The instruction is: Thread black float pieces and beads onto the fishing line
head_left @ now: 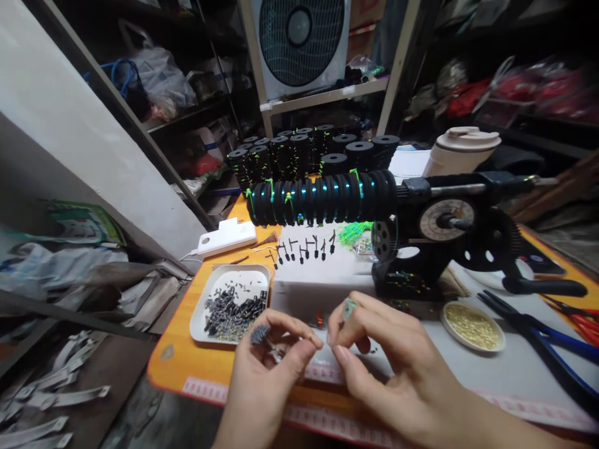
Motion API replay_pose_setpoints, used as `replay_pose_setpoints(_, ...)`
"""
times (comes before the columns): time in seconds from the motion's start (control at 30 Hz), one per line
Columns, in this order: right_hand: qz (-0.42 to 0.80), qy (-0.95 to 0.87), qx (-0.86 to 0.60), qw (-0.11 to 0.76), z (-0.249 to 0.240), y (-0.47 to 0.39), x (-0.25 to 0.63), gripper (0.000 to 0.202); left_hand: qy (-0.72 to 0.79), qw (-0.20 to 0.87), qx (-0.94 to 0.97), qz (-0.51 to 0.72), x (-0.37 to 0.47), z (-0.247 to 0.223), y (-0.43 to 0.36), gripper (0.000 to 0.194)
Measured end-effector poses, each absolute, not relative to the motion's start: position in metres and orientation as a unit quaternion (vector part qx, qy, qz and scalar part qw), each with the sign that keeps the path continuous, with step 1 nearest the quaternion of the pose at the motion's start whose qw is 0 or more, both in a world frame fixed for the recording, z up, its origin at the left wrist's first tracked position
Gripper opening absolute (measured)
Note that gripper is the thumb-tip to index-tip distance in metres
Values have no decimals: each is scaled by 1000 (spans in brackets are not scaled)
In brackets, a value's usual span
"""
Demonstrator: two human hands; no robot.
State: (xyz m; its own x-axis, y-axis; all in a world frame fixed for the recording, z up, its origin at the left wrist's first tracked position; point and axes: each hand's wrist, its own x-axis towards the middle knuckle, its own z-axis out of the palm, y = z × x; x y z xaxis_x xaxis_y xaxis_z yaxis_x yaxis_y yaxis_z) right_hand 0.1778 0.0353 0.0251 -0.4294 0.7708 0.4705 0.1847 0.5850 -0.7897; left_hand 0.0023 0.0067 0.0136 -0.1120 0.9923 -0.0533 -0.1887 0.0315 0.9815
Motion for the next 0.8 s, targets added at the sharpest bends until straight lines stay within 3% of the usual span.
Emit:
replay_pose_setpoints(0.17,354,-771,-297,439,23,35,178,17,437,606,241,620,27,9,-3,34)
replay_pose_setpoints(0.8,357,-774,-303,426,28,34,178,16,467,586,274,603,22,11,-2,37)
